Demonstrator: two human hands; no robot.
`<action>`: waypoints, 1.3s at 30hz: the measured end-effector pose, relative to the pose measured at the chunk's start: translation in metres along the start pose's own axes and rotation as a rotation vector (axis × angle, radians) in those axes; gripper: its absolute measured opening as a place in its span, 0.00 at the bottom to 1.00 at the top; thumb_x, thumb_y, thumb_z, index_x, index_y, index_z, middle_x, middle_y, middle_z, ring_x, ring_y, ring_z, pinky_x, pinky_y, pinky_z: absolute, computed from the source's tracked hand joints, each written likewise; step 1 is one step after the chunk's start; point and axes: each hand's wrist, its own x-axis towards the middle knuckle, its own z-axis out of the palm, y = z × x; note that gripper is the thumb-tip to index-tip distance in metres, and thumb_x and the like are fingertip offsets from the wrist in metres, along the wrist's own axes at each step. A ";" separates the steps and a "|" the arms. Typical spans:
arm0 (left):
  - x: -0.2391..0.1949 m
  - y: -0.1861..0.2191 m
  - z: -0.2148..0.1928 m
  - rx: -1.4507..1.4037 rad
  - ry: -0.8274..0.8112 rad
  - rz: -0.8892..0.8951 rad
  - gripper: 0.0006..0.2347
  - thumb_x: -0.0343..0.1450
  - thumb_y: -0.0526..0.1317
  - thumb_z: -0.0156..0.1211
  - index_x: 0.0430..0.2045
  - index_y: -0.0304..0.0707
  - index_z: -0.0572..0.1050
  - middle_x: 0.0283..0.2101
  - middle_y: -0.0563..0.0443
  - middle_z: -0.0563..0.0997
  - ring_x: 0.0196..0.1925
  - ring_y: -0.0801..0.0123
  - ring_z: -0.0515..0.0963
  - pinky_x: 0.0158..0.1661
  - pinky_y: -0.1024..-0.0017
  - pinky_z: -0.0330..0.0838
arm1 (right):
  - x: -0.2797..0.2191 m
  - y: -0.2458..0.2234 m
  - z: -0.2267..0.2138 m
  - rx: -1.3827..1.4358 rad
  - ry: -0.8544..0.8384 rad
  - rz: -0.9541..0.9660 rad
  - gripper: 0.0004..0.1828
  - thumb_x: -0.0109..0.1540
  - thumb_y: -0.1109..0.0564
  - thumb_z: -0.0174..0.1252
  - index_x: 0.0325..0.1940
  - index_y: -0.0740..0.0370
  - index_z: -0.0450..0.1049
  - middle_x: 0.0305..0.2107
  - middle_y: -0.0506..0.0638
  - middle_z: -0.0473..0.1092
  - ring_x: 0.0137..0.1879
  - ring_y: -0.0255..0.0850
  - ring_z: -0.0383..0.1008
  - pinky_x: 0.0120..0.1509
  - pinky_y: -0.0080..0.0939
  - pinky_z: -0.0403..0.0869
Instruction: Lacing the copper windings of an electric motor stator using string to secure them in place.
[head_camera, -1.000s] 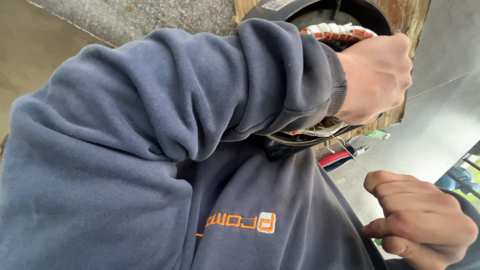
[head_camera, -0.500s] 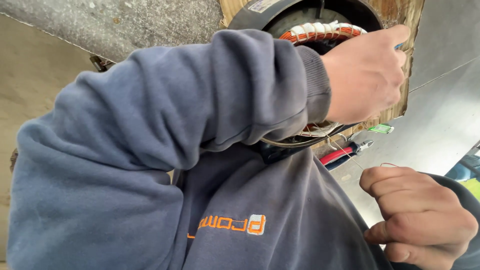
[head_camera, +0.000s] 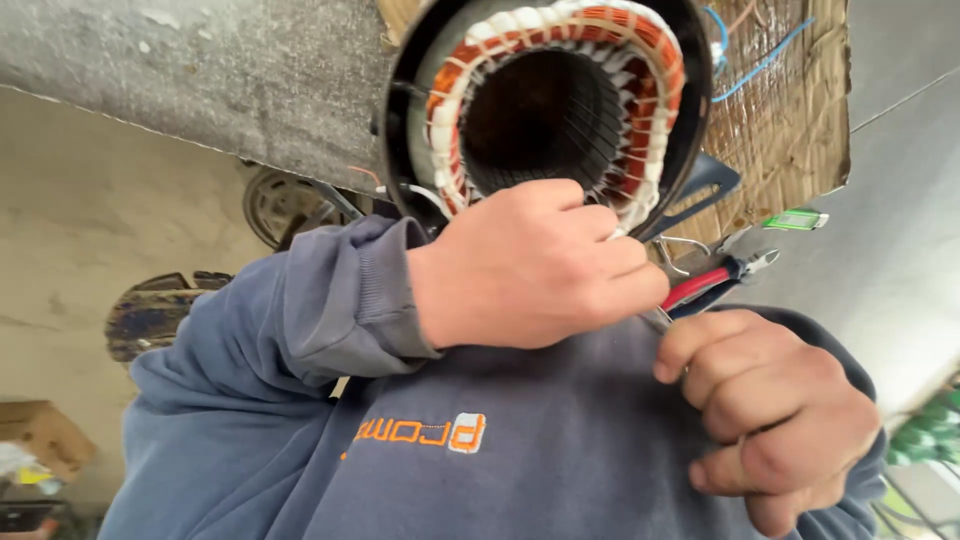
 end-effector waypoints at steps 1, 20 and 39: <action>0.000 -0.001 -0.002 0.011 -0.018 0.013 0.04 0.71 0.40 0.59 0.27 0.49 0.72 0.26 0.62 0.71 0.32 0.72 0.75 0.32 0.70 0.63 | -0.002 0.001 0.001 -0.007 0.011 -0.020 0.20 0.70 0.51 0.55 0.28 0.63 0.81 0.21 0.47 0.68 0.27 0.41 0.69 0.44 0.52 0.76; 0.005 0.013 -0.018 -0.221 -0.079 -0.238 0.02 0.75 0.33 0.64 0.33 0.34 0.78 0.29 0.48 0.78 0.29 0.58 0.77 0.31 0.66 0.68 | -0.124 -0.007 0.020 -0.872 0.277 0.467 0.13 0.54 0.50 0.71 0.36 0.59 0.80 0.28 0.48 0.73 0.32 0.45 0.74 0.36 0.44 0.71; -0.010 0.023 -0.007 -0.225 0.026 -0.442 0.12 0.83 0.38 0.58 0.33 0.26 0.78 0.26 0.50 0.77 0.28 0.75 0.77 0.32 0.78 0.69 | -0.090 -0.022 -0.006 -0.626 0.373 0.050 0.08 0.59 0.61 0.70 0.36 0.70 0.80 0.29 0.55 0.78 0.34 0.43 0.81 0.37 0.37 0.78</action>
